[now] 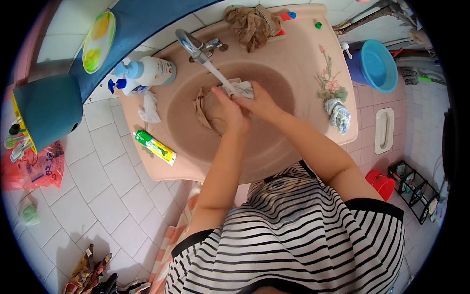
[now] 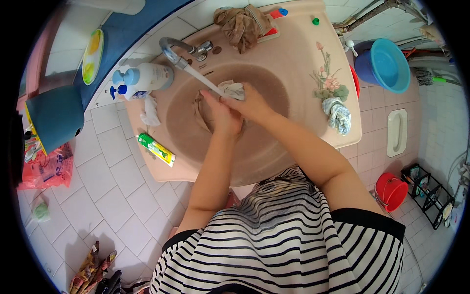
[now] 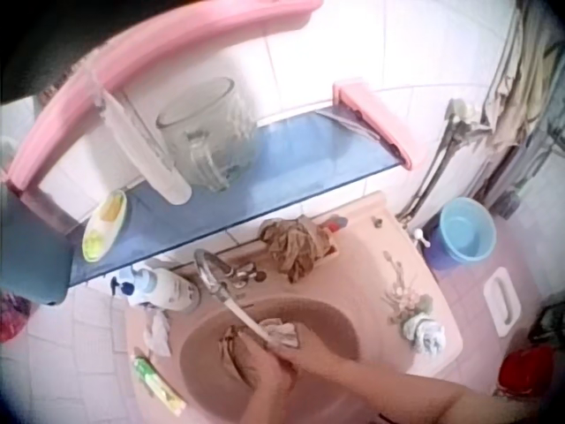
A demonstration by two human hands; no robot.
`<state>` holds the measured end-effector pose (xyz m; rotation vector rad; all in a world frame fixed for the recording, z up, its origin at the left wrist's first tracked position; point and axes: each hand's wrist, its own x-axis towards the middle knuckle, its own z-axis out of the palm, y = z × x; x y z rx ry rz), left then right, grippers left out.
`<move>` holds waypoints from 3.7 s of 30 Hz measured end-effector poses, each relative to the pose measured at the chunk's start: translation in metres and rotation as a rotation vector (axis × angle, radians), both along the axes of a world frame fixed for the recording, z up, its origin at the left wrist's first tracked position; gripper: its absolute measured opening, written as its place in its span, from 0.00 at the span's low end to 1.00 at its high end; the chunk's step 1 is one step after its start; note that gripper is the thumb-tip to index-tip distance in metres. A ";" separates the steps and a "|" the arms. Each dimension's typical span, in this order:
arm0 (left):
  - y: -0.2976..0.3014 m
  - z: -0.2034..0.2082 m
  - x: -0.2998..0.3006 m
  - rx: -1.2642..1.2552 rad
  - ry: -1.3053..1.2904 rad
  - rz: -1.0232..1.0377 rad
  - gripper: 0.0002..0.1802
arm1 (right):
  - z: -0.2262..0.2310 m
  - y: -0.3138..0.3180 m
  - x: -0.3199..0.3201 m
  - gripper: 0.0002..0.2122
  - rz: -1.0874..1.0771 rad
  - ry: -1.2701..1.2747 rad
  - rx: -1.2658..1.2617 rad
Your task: The person washes clothes in a sink by hand, applying soap, scrubbing the fabric against itself, and rinsing it under running water.
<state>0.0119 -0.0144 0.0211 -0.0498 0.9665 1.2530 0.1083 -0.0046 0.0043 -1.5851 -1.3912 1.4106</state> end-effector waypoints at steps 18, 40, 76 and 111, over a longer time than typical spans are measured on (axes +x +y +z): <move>0.013 -0.083 -0.037 0.387 -0.842 -0.289 0.15 | 0.063 -0.036 -0.026 0.13 0.373 -0.221 0.559; 0.002 0.004 -0.043 -0.215 0.014 0.112 0.24 | 0.017 0.015 0.002 0.17 0.281 -0.393 0.527; -0.009 -0.043 -0.007 -0.169 -0.471 -0.013 0.23 | 0.018 -0.016 -0.022 0.13 0.109 -0.329 0.563; -0.008 -0.086 -0.025 -0.137 -0.354 -0.034 0.17 | 0.002 -0.010 -0.013 0.09 0.104 -0.335 0.356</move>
